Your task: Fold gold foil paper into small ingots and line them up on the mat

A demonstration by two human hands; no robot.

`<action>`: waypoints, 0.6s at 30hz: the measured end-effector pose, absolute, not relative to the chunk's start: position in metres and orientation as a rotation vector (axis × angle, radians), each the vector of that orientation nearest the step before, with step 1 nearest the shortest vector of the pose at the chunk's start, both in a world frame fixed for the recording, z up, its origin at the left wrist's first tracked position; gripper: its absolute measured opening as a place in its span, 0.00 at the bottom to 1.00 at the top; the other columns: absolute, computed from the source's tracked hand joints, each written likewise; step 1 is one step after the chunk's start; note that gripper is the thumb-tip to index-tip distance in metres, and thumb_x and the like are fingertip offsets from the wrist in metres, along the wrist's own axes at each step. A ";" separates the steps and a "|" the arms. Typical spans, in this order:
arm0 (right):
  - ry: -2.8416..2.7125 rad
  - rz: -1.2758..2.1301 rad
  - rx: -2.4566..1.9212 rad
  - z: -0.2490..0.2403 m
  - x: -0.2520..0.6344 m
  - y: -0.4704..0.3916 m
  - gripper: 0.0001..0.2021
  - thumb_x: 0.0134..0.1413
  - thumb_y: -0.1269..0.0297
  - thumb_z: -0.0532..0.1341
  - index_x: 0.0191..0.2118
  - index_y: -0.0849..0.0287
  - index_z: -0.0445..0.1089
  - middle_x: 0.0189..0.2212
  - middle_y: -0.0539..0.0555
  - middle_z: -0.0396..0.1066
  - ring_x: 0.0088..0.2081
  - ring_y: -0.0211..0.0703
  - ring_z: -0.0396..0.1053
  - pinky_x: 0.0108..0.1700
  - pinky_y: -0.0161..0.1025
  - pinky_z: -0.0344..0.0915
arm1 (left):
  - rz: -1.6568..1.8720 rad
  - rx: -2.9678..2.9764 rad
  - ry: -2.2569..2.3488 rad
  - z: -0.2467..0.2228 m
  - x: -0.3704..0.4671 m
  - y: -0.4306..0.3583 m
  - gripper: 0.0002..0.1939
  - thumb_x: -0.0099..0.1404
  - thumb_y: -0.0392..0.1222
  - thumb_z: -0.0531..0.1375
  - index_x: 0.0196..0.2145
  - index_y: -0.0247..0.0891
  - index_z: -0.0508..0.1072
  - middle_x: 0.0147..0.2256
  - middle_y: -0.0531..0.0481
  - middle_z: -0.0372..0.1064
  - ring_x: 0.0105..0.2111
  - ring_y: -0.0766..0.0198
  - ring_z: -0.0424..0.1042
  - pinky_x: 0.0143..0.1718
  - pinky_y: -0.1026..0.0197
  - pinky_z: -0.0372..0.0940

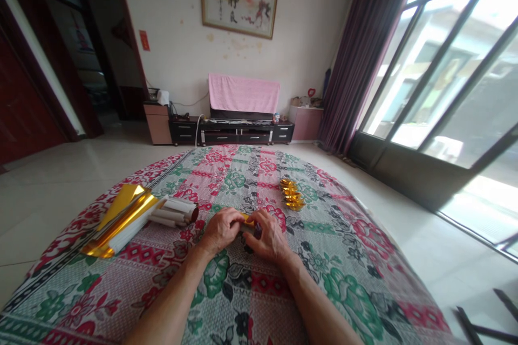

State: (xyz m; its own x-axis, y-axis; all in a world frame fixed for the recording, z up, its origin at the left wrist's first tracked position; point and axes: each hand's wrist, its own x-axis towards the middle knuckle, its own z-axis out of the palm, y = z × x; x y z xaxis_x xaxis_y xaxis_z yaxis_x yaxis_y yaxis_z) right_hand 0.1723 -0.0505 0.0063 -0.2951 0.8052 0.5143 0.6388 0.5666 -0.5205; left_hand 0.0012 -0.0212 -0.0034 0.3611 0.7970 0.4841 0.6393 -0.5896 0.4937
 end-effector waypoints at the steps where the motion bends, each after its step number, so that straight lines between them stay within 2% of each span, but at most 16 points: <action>1: -2.029 0.273 -1.165 0.005 0.172 -0.050 0.10 0.43 0.69 0.60 0.35 0.58 0.66 0.33 0.52 0.66 0.36 0.41 0.64 0.40 0.36 0.58 | 1.055 2.394 1.286 -0.004 0.001 -0.021 0.12 0.54 0.29 0.53 0.31 0.40 0.74 0.31 0.50 0.71 0.35 0.63 0.67 0.40 0.61 0.62; 5: -2.010 0.257 -1.209 0.001 0.171 -0.047 0.07 0.45 0.71 0.59 0.34 0.58 0.66 0.32 0.52 0.65 0.37 0.41 0.64 0.39 0.36 0.58 | 1.076 2.387 1.266 -0.003 0.003 -0.021 0.11 0.55 0.29 0.53 0.30 0.39 0.74 0.32 0.50 0.71 0.35 0.63 0.68 0.40 0.61 0.62; 8: -2.027 0.263 -1.208 0.003 0.171 -0.048 0.05 0.47 0.69 0.59 0.34 0.58 0.66 0.32 0.52 0.65 0.37 0.41 0.63 0.40 0.36 0.58 | 1.096 2.370 1.265 -0.002 0.004 -0.022 0.11 0.55 0.29 0.53 0.30 0.39 0.74 0.31 0.50 0.71 0.35 0.63 0.68 0.40 0.61 0.63; 13: -2.060 0.240 -1.191 0.003 0.171 -0.049 0.11 0.42 0.68 0.62 0.36 0.58 0.66 0.33 0.52 0.65 0.37 0.42 0.63 0.40 0.37 0.58 | 1.110 2.354 1.262 -0.002 0.004 -0.022 0.12 0.54 0.29 0.53 0.30 0.39 0.74 0.31 0.50 0.72 0.35 0.64 0.68 0.40 0.61 0.63; 18: -2.028 0.219 -1.210 -0.002 0.171 -0.045 0.07 0.45 0.70 0.59 0.34 0.58 0.66 0.32 0.52 0.65 0.37 0.42 0.63 0.39 0.37 0.57 | 1.114 2.360 1.260 -0.001 0.004 -0.023 0.11 0.54 0.29 0.54 0.30 0.39 0.74 0.31 0.50 0.72 0.35 0.64 0.69 0.41 0.61 0.63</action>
